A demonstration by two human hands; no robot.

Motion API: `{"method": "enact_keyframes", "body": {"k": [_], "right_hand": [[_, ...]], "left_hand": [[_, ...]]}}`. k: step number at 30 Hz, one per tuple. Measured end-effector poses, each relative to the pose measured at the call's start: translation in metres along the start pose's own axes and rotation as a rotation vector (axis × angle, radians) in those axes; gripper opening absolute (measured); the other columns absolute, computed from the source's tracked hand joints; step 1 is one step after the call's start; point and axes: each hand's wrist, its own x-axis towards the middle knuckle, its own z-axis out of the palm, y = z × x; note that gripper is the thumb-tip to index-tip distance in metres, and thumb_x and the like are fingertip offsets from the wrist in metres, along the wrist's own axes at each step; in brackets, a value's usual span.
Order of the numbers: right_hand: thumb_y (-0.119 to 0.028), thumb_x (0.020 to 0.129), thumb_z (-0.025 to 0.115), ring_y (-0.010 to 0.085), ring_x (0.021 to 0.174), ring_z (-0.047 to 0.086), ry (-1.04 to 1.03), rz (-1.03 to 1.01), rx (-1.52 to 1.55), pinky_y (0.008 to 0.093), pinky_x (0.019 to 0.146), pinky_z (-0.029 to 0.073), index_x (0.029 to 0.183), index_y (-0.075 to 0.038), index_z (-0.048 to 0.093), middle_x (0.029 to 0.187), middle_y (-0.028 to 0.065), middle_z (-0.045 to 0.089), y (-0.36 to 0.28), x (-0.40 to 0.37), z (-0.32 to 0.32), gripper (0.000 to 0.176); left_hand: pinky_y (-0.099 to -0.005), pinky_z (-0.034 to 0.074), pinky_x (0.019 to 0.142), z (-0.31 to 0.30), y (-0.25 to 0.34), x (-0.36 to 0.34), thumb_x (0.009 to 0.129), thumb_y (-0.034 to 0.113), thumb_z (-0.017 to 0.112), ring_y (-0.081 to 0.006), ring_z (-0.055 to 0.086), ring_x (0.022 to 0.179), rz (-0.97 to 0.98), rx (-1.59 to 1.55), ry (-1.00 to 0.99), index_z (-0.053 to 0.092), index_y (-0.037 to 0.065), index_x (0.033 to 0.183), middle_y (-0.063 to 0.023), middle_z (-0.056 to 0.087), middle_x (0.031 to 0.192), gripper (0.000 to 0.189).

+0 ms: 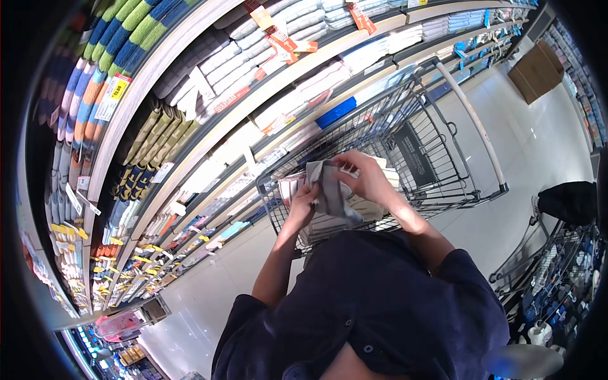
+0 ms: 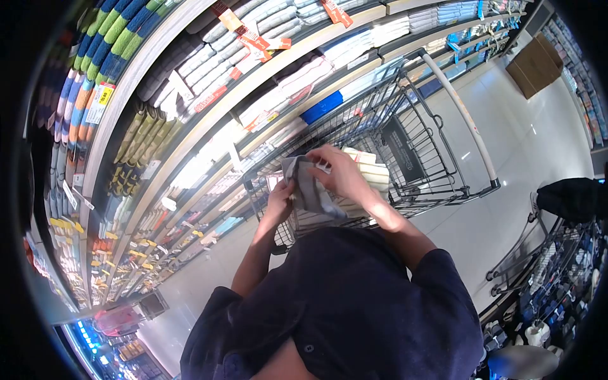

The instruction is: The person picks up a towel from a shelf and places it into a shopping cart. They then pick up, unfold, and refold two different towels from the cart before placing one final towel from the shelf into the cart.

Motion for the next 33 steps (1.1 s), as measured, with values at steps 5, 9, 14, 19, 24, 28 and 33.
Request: {"method": "enact_keyframes", "body": {"k": [5, 9, 14, 19, 24, 28, 33], "right_hand": [[-0.010, 0.083, 0.078, 0.0121, 0.089, 0.058, 0.075, -0.267, 0.187, 0.0304, 0.077, 0.048, 0.103, -0.002, 0.061, 0.092, 0.0037, 0.063, 0.015, 0.012, 0.007, 0.028], [-0.007, 0.084, 0.077, 0.0071, 0.076, 0.051, -0.091, 0.025, 0.373, 0.0248, 0.067, 0.044, 0.095, -0.003, 0.060, 0.081, -0.0010, 0.058, 0.012, 0.018, 0.006, 0.021], [-0.008, 0.086, 0.076, 0.0061, 0.075, 0.051, -0.141, -0.043, 0.258, 0.0230, 0.065, 0.043, 0.092, -0.003, 0.060, 0.079, -0.0011, 0.059, 0.009, 0.036, 0.002, 0.017], [-0.013, 0.085, 0.077, 0.0068, 0.079, 0.055, -0.414, -0.108, 0.273, 0.0228, 0.068, 0.045, 0.094, -0.003, 0.061, 0.086, 0.0002, 0.066, 0.006, 0.069, -0.002, 0.021], [-0.014, 0.085, 0.077, 0.0071, 0.081, 0.056, -0.545, 0.076, 0.448, 0.0231, 0.072, 0.045, 0.100, -0.004, 0.060, 0.090, 0.0000, 0.068, 0.004, 0.082, 0.000, 0.025], [-0.014, 0.086, 0.077, 0.0090, 0.085, 0.060, -0.453, -0.042, 0.220, 0.0241, 0.076, 0.047, 0.103, -0.004, 0.060, 0.093, 0.0033, 0.070, 0.000, 0.068, 0.007, 0.025], [-0.014, 0.086, 0.077, 0.0118, 0.086, 0.062, -0.330, -0.118, 0.372, 0.0281, 0.078, 0.050, 0.107, -0.002, 0.063, 0.096, 0.0096, 0.071, 0.011, 0.046, 0.016, 0.029]], "left_hand": [[-0.0325, 0.052, 0.091, 0.005, 0.018, -0.001, 0.104, 0.030, 0.051, -0.0168, 0.064, 0.103, 0.002, -0.163, -0.090, 0.055, 0.000, 0.125, -0.0088, 0.065, 0.115, 0.037], [-0.0242, 0.049, 0.081, 0.028, 0.042, -0.004, 0.102, 0.028, 0.058, -0.0070, 0.060, 0.093, 0.071, 0.054, -0.044, 0.059, 0.002, 0.121, -0.0026, 0.066, 0.104, 0.033], [-0.0220, 0.048, 0.077, 0.026, 0.039, -0.010, 0.102, 0.028, 0.058, -0.0057, 0.059, 0.089, 0.168, 0.211, 0.030, 0.060, 0.001, 0.119, -0.0015, 0.066, 0.101, 0.032], [-0.0254, 0.051, 0.082, 0.021, 0.045, -0.010, 0.105, 0.024, 0.050, -0.0102, 0.063, 0.094, 0.086, 0.010, 0.012, 0.059, 0.000, 0.122, -0.0055, 0.067, 0.108, 0.031], [-0.0251, 0.052, 0.077, 0.014, 0.053, -0.012, 0.106, 0.023, 0.048, -0.0096, 0.064, 0.089, 0.157, 0.018, 0.055, 0.058, 0.002, 0.121, -0.0049, 0.068, 0.104, 0.028], [-0.0234, 0.053, 0.065, 0.027, 0.070, -0.020, 0.103, 0.015, 0.054, -0.0091, 0.066, 0.074, 0.244, -0.004, 0.221, 0.055, 0.006, 0.123, -0.0051, 0.071, 0.092, 0.022], [-0.0210, 0.049, 0.059, 0.015, 0.062, -0.018, 0.102, 0.012, 0.056, -0.0056, 0.060, 0.066, 0.271, 0.060, 0.285, 0.057, 0.007, 0.119, -0.0012, 0.068, 0.082, 0.018]]}}
